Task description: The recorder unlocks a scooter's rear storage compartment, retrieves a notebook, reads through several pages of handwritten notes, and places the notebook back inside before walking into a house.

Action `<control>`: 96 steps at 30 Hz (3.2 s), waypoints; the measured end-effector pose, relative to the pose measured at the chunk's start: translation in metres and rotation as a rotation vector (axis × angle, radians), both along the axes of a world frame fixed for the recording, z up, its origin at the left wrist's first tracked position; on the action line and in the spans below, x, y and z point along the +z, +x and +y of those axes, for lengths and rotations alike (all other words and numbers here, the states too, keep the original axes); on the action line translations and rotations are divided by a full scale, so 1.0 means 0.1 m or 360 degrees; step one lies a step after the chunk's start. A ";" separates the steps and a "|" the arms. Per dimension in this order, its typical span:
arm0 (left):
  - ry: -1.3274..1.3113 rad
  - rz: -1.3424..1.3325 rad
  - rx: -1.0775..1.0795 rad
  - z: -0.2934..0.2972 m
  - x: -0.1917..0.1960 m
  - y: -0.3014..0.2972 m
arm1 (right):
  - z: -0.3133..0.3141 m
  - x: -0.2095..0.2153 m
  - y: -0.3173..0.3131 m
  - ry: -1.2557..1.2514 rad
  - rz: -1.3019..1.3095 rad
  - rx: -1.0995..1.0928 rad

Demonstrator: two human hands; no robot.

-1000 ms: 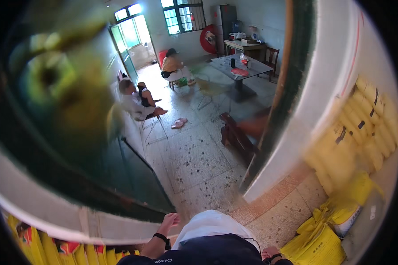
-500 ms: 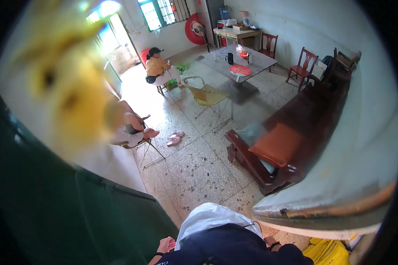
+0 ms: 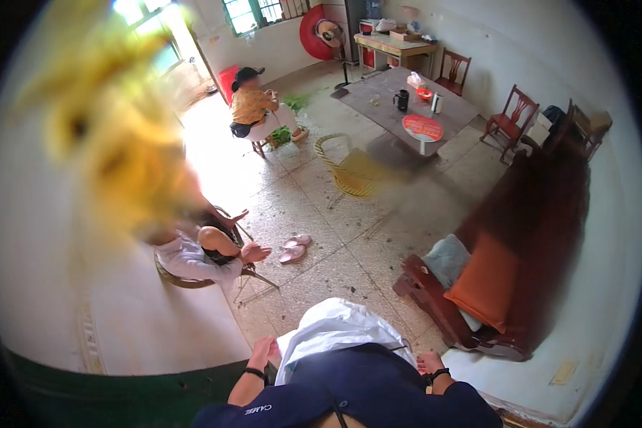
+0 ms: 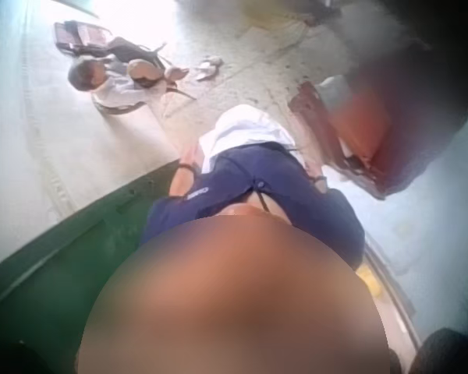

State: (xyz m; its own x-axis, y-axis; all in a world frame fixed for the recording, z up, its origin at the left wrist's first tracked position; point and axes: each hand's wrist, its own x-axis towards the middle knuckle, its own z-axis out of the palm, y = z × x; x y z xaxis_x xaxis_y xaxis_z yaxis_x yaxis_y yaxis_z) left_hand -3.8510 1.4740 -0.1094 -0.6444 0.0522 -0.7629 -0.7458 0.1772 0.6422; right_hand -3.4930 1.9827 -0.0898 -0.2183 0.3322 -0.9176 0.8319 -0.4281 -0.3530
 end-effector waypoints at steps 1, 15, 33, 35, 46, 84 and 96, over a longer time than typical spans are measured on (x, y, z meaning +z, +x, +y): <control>-0.0024 0.0086 0.0007 0.24 0.19 -0.43 | -0.07 0.22 -0.35 0.0097 -0.0013 0.0141; 0.0005 0.0087 -0.0255 0.92 -0.46 -3.77 | 1.05 -0.41 -4.43 -0.0228 0.0129 0.0083; 0.0053 0.0053 -0.0461 1.31 -0.26 -7.26 | 2.08 0.05 -8.65 0.0252 0.0315 0.0091; 0.0064 0.0143 -0.0627 1.17 -0.28 -7.89 | 1.91 -0.22 -8.55 0.0477 0.0246 0.0212; -0.0119 0.0118 -0.0068 1.42 0.30 -11.04 | 1.35 -0.13 -9.79 0.0989 0.0286 -0.0577; -0.0140 0.0362 -0.0372 1.00 0.45 -12.49 | 1.95 -0.14 -14.46 0.0442 0.0560 0.0225; 0.0199 -0.0145 -0.0013 0.80 0.21 -13.22 | 0.91 -0.41 -12.80 0.0357 0.0031 -0.0207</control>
